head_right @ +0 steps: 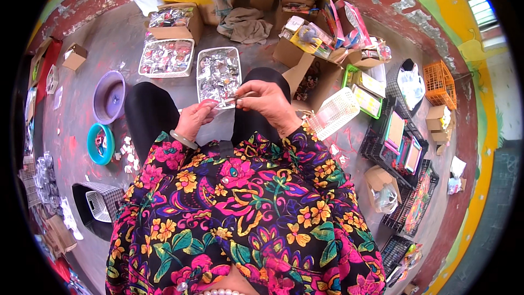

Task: The person sits on the floor and repeatedly picks up small candies, wraps them in clear plastic film, and places the wrapped items into a white plastic basket. The person handles the candies one by one, manipulating the film to enclose each piece.

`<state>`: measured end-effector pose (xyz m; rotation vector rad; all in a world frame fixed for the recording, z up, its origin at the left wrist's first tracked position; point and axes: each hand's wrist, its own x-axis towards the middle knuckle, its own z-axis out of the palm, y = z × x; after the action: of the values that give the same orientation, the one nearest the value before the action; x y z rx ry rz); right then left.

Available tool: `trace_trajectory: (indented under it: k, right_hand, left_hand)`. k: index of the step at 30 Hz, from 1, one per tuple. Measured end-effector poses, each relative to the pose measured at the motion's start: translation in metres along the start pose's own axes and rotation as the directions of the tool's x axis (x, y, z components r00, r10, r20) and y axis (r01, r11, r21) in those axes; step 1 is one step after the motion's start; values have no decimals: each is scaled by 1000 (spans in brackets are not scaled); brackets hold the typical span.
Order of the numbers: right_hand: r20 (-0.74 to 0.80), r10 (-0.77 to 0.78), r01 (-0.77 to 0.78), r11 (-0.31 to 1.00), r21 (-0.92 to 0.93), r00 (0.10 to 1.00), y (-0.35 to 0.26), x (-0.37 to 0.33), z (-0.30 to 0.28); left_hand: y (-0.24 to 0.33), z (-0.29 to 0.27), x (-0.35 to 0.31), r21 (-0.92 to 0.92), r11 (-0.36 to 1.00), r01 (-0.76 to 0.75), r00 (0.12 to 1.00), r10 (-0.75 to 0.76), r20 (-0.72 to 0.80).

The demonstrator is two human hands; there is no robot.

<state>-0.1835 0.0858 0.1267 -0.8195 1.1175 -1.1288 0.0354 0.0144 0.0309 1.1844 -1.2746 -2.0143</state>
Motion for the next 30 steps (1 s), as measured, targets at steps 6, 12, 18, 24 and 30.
trace_trajectory:
  k: [6,12,18,24,30]
  right_hand:
    - [68,-167,179,946,-270,984,23,18,26]
    - [19,-379,297,693,-656,925,30,21,40]
    - [164,-468,385,428,-818,868,31,21,37]
    - [376,-458,543,317,-777,805,30,23,34]
    - [300,-426,474,398,-786,854,30,24,33]
  left_hand:
    - [-1,4,0,35,997,-64,997,63,37]
    - [3,11,-7,169,976,-137,991,135,22]
    - [-1,14,-8,262,925,-275,961,271,55]
    - [1,12,-8,370,886,-280,958,237,159]
    - [9,10,-11,412,879,-240,958,145,248]
